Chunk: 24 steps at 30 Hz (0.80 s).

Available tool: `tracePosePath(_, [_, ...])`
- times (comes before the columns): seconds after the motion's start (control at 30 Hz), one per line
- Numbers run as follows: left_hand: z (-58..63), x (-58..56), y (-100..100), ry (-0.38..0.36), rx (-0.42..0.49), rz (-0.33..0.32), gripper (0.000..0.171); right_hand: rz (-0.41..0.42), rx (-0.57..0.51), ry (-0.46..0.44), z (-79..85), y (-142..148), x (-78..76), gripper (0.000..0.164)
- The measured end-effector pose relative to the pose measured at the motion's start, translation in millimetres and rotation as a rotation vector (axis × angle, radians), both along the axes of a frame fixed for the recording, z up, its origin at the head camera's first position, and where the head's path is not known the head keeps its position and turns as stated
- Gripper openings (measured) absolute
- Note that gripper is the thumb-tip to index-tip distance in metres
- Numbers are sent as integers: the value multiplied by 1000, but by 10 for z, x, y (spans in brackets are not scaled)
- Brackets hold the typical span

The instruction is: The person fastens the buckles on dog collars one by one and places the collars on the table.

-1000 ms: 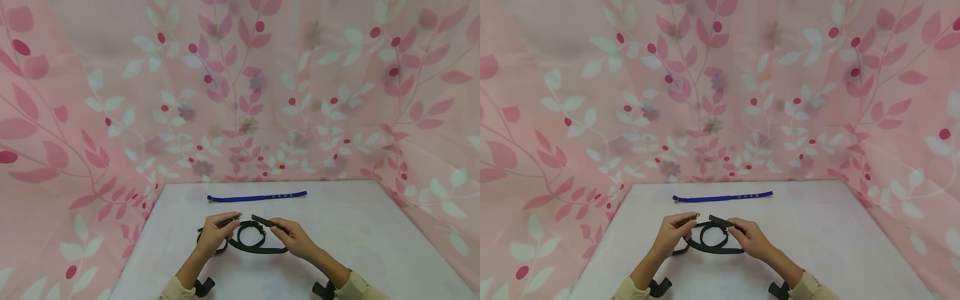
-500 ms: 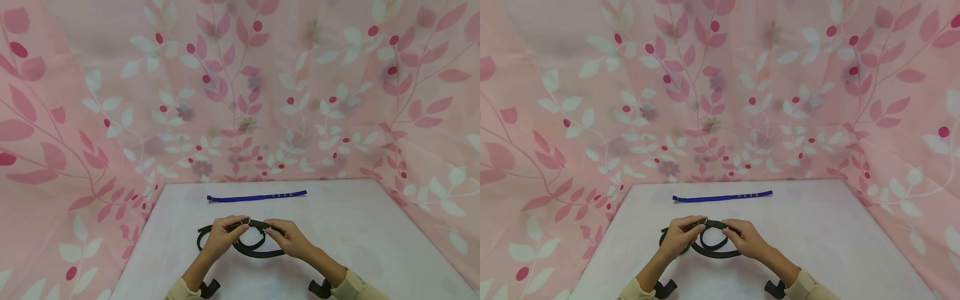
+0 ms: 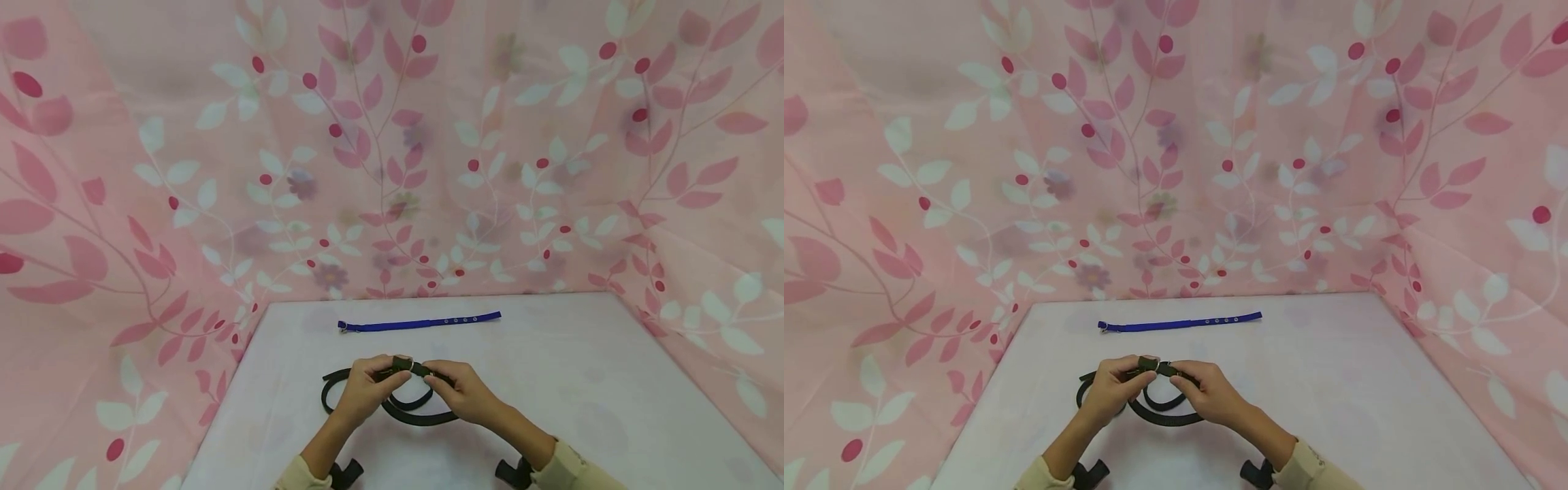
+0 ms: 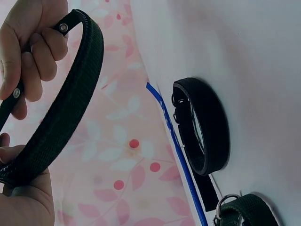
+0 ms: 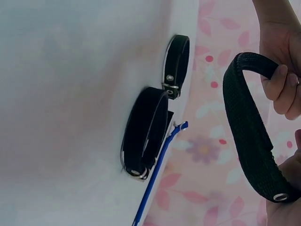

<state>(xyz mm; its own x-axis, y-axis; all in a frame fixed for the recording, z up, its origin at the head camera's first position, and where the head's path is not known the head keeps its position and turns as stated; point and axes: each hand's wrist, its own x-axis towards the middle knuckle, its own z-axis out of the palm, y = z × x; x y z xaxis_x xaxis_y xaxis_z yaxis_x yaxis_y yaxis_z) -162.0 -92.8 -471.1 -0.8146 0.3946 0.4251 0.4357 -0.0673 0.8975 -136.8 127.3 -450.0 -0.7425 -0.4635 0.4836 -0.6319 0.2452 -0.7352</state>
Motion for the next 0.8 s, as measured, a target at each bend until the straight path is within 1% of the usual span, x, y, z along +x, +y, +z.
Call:
tracePosePath(0.07, [-12, 5, 13, -18, 13, -2, 23, 3, -5, -22, -92, -18, -39, 18])
tracePosePath(0.13, [-15, 12, 32, -55, 27, 0, 23, -7, -23, -60, -184, -33, -79, 17])
tracePosePath(0.2, [-19, 18, 55, -96, 34, -10, 23, -14, -59, -90, -227, -46, -100, 15])
tracePosePath(0.3, [-19, 34, 85, -155, 19, -30, 24, -7, -136, -129, -245, -63, -109, 13])
tracePosePath(0.37, [-18, 46, 93, -209, 24, -44, 25, 4, -176, -148, -240, -75, -101, 14])
tracePosePath(0.47, [-7, 58, 87, -280, 54, -33, 26, 19, -208, -181, -229, -92, -82, 14])
tracePosePath(0.53, [3, 56, 83, -307, 75, -13, 26, 22, -210, -178, -222, -106, -76, 15])
tracePosePath(0.63, [6, 47, 76, -281, 70, 19, 23, 34, -205, -176, -210, -132, -75, 19])
tracePosePath(0.73, [-1, 55, 66, -222, 47, 29, 20, 68, -187, -193, -198, -157, -73, 24])
tracePosePath(0.8, [-8, 72, 58, -196, 37, 25, 21, 95, -174, -213, -195, -175, -67, 23])
